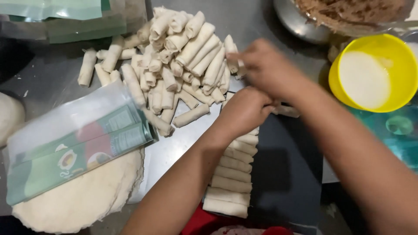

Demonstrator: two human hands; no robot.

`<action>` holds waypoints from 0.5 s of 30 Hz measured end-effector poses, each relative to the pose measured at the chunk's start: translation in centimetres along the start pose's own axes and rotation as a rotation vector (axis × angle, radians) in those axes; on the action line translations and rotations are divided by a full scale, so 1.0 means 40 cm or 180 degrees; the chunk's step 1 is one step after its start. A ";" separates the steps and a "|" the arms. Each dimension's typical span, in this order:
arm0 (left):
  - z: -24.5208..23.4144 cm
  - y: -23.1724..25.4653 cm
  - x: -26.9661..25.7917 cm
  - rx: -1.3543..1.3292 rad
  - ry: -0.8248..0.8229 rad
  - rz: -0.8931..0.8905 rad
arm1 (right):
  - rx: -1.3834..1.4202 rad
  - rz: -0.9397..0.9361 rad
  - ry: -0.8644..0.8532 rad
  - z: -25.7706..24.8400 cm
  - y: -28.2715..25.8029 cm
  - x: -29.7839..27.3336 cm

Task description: Arranging rolled lumpia on a tray and sliding them into plastic bags for packaging.

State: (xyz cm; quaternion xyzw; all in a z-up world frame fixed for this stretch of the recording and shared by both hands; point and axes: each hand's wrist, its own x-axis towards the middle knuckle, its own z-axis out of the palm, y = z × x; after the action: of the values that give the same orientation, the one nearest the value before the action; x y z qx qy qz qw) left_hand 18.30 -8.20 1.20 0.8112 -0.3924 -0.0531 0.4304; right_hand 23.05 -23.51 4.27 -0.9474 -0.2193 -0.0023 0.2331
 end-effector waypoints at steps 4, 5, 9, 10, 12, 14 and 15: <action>0.013 -0.020 -0.004 -0.0040 0.0175 0.0318 | -0.0043 0.0001 -0.0099 0.030 0.089 0.053; 0.018 -0.027 -0.002 -0.0064 0.0200 0.0414 | -0.0373 0.0080 0.0259 0.031 0.128 0.052; 0.028 -0.038 0.005 -0.0181 0.0071 0.0434 | -0.1797 0.0333 0.0501 -0.030 0.108 -0.034; 0.031 -0.043 0.008 -0.0202 0.0052 0.0424 | -0.1788 0.0353 0.0481 -0.026 0.129 -0.070; 0.041 -0.054 0.019 -0.0158 0.0138 0.0500 | -0.0098 0.0763 0.0381 -0.020 0.172 -0.145; 0.038 -0.046 0.009 -0.0184 0.0101 0.0398 | 0.0221 0.0966 0.0596 -0.081 0.062 -0.241; 0.033 -0.044 0.005 -0.0190 0.0088 0.0289 | 0.0543 0.1138 0.0807 -0.112 0.007 -0.283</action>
State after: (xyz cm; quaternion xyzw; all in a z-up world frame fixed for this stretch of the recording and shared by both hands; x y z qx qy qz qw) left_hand 18.90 -8.62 -0.86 0.7800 -0.4210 -0.0340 0.4618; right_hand 13.37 -30.41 6.94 -0.9402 -0.0163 -0.0615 0.3348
